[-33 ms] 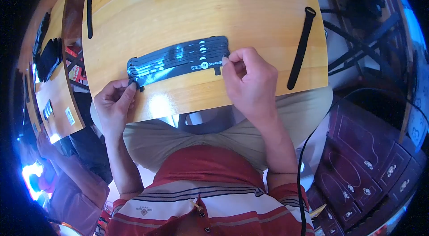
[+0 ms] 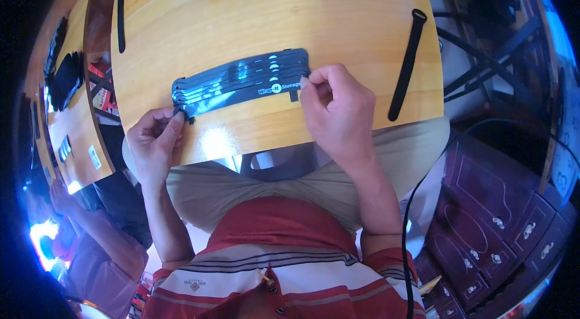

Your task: The recorder is inspecting, sorting, and stacking black watch straps on a wooden table.

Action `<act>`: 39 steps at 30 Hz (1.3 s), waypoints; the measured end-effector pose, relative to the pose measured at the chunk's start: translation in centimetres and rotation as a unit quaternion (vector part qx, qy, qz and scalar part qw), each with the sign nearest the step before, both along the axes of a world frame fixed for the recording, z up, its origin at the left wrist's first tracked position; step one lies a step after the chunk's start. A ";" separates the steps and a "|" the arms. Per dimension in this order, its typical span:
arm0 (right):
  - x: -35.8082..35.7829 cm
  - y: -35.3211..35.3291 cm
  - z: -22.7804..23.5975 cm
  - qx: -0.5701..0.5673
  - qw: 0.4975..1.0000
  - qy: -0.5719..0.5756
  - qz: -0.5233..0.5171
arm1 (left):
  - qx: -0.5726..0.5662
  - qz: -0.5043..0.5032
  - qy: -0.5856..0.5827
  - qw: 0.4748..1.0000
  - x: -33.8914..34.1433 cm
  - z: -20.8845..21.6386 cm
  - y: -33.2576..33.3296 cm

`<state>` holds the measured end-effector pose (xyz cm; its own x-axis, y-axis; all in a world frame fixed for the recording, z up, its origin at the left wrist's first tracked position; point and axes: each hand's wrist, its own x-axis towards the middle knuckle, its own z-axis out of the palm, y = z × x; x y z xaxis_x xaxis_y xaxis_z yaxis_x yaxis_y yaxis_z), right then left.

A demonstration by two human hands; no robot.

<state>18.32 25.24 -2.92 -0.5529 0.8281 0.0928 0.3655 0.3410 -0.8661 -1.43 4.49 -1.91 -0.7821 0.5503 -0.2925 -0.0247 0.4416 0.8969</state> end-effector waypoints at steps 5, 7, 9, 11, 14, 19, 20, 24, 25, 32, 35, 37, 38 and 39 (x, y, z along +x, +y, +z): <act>-0.1 0.0 0.2 -0.001 1.000 -0.008 0.004 | 0.002 -0.003 0.003 1.000 -0.1 -0.1 -0.2; -0.1 0.0 0.2 0.013 1.000 -0.009 0.006 | 0.001 -0.003 0.001 1.000 -0.1 -0.1 -0.1; -0.1 0.0 0.1 0.016 1.000 -0.008 0.007 | 0.013 -0.009 0.007 1.000 -0.1 -0.2 -0.1; -0.2 0.0 0.0 0.020 1.000 -0.006 0.008 | 0.015 -0.008 0.006 1.000 -0.1 -0.3 -0.1; -0.2 0.0 -0.1 0.018 1.000 -0.004 0.005 | 0.017 -0.008 0.004 1.000 -0.1 -0.3 -0.2; -0.1 0.1 -0.1 0.015 1.000 -0.012 0.006 | 0.015 -0.011 0.011 1.000 -0.1 -0.2 -0.2; -0.1 0.2 -0.2 0.015 1.000 -0.012 0.005 | 0.016 -0.010 0.008 1.000 -0.1 -0.3 -0.2; -0.1 0.1 -0.5 0.007 1.000 0.004 0.001 | 0.019 -0.008 0.003 1.000 -0.1 -0.4 -0.2; -0.1 0.1 -0.5 0.010 1.000 0.002 0.001 | 0.019 -0.008 0.004 1.000 -0.1 -0.4 -0.2; -0.1 0.1 -0.5 0.018 1.000 -0.004 -0.003 | -0.005 -0.003 0.006 1.000 -0.1 -0.1 -0.1; -0.1 0.0 -0.2 0.014 1.000 -0.015 0.004 | -0.002 -0.004 0.001 1.000 -0.2 0.1 -0.1; -0.1 0.1 -0.2 0.028 0.999 -0.020 0.004 | 0.001 -0.003 -0.005 1.000 -0.2 0.3 0.0; -0.1 0.1 -0.1 0.029 0.999 -0.019 0.004 | -0.005 -0.002 -0.006 1.000 -0.2 0.3 0.0; -0.2 0.0 0.0 0.029 0.999 -0.021 0.003 | -0.011 -0.002 -0.006 1.000 -0.2 0.3 0.0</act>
